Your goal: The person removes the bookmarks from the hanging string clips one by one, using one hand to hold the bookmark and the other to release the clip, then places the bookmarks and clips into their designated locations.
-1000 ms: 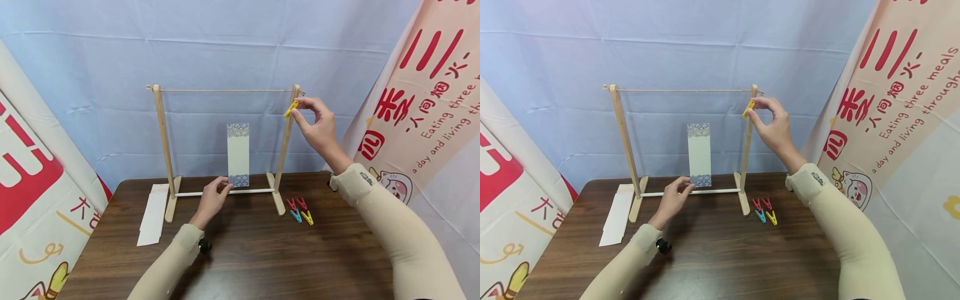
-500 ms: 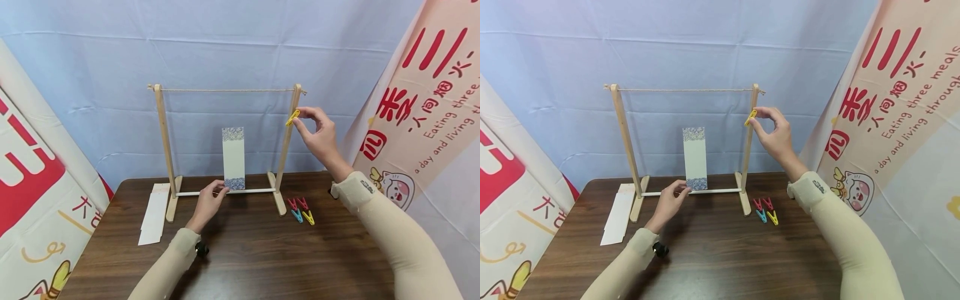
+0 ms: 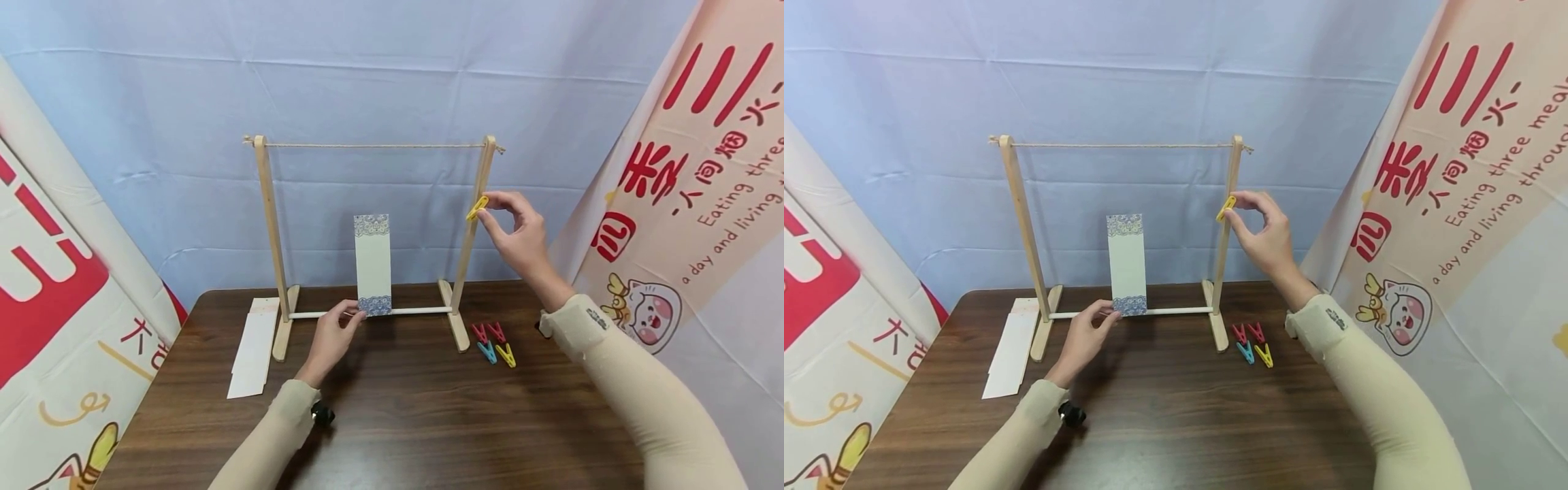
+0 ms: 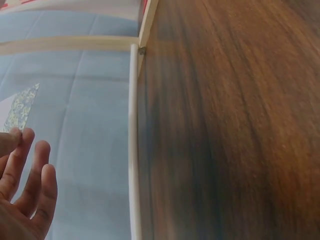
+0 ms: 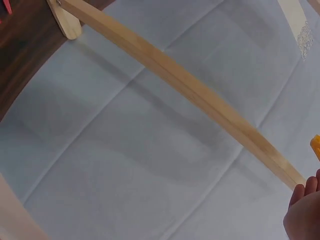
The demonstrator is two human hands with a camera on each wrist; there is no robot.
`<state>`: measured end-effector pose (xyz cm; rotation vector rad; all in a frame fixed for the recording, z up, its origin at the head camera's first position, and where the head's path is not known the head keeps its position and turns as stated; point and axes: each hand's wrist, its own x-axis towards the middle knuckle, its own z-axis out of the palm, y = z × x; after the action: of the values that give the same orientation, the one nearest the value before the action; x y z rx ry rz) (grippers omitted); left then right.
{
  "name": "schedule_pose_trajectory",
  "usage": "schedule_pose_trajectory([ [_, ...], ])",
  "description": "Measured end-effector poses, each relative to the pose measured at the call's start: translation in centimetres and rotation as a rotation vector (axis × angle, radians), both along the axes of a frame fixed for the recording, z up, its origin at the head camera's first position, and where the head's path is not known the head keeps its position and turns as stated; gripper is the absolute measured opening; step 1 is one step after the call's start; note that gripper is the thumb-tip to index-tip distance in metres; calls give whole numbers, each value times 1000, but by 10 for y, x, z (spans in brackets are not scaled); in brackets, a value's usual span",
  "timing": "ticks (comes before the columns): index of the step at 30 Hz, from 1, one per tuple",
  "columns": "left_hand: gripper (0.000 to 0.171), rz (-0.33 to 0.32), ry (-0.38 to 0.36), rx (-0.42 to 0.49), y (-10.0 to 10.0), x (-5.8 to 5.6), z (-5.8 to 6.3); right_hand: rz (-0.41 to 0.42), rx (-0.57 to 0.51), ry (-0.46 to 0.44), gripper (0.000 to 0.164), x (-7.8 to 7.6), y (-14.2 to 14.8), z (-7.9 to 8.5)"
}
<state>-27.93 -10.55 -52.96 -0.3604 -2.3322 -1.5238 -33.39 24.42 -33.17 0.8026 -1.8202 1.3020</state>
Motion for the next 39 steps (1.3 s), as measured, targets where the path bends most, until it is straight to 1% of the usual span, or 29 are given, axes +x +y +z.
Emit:
schedule_pose_trajectory([
  [4, 21, 17, -3, -17, -4, 2, -3, -2, 3, -19, 35, 5, -1, -5],
  [11, 21, 27, -21, -14, -10, 7, -7, 4, -1, -20, 32, 25, -6, -6],
  [15, 20, 35, -22, -5, -13, 9, -9, -5, 5, -44, 32, 30, -5, -13],
  [21, 21, 38, -41, 2, -18, 13, -14, -8, 22, -53, 34, 33, -3, -26],
  [27, 23, 57, -55, -6, -23, 17, -13, -34, 20, -60, 34, 32, 1, -39],
  [32, 22, 70, -60, -34, -29, 24, -13, -42, 21, -88, 34, 36, 4, -49],
  [39, 20, 67, -54, -62, -36, 32, -19, -31, 10, -123, 34, 38, 9, -61],
])
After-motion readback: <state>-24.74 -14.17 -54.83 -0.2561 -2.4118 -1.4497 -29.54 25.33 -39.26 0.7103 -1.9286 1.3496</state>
